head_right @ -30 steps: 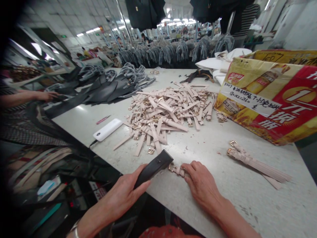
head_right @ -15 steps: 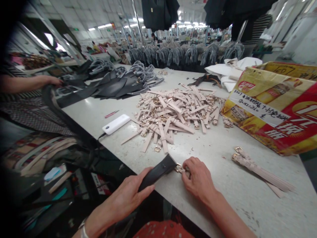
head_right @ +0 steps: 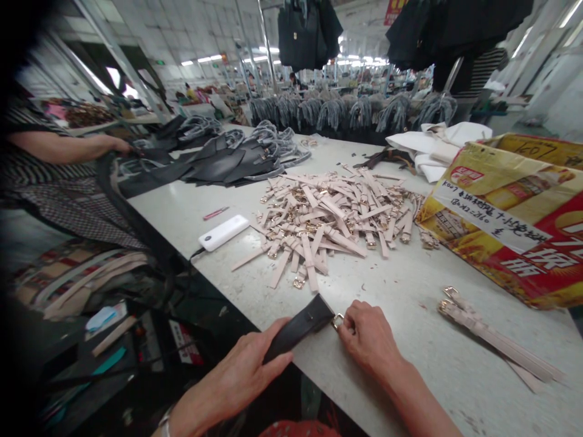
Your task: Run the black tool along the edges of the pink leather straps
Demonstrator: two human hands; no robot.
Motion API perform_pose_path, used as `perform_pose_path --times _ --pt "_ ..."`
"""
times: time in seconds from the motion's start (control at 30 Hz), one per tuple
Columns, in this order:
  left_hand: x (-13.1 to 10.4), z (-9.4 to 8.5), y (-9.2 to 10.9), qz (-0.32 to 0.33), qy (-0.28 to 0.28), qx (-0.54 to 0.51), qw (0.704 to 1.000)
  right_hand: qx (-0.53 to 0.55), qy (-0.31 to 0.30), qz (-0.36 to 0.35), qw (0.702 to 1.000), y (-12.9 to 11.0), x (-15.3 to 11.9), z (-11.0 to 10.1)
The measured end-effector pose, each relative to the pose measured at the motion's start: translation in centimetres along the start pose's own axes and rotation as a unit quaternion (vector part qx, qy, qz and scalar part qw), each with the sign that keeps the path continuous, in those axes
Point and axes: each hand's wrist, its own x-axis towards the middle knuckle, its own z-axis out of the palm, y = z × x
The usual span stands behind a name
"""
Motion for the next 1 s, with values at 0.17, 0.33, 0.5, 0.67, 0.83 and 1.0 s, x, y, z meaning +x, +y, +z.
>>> perform_pose_path --times 0.17,0.33,0.5,0.67,0.83,1.0 --pt "0.0 -0.2 0.2 0.015 0.004 -0.016 1.000 0.085 0.008 -0.085 0.993 0.2 -0.6 0.9" --pt "-0.5 -0.1 -0.8 -0.008 0.024 -0.008 1.000 0.090 0.019 -0.118 0.989 0.0 -0.8 1.5" --pt "-1.4 -0.4 -1.5 -0.035 0.025 -0.007 0.999 0.119 0.038 -0.118 0.985 0.3 -0.7 1.9" --pt "-1.7 -0.1 -0.7 -0.020 0.000 0.012 1.000 0.177 0.042 -0.086 0.979 0.4 -1.3 1.4" --pt "-1.1 0.1 1.2 -0.009 -0.019 0.016 1.000 0.159 0.094 -0.027 0.982 0.3 -2.1 0.9" --pt "-1.0 0.4 1.6 -0.017 -0.032 0.031 0.999 0.059 0.100 0.044 0.992 0.4 -3.7 0.4"
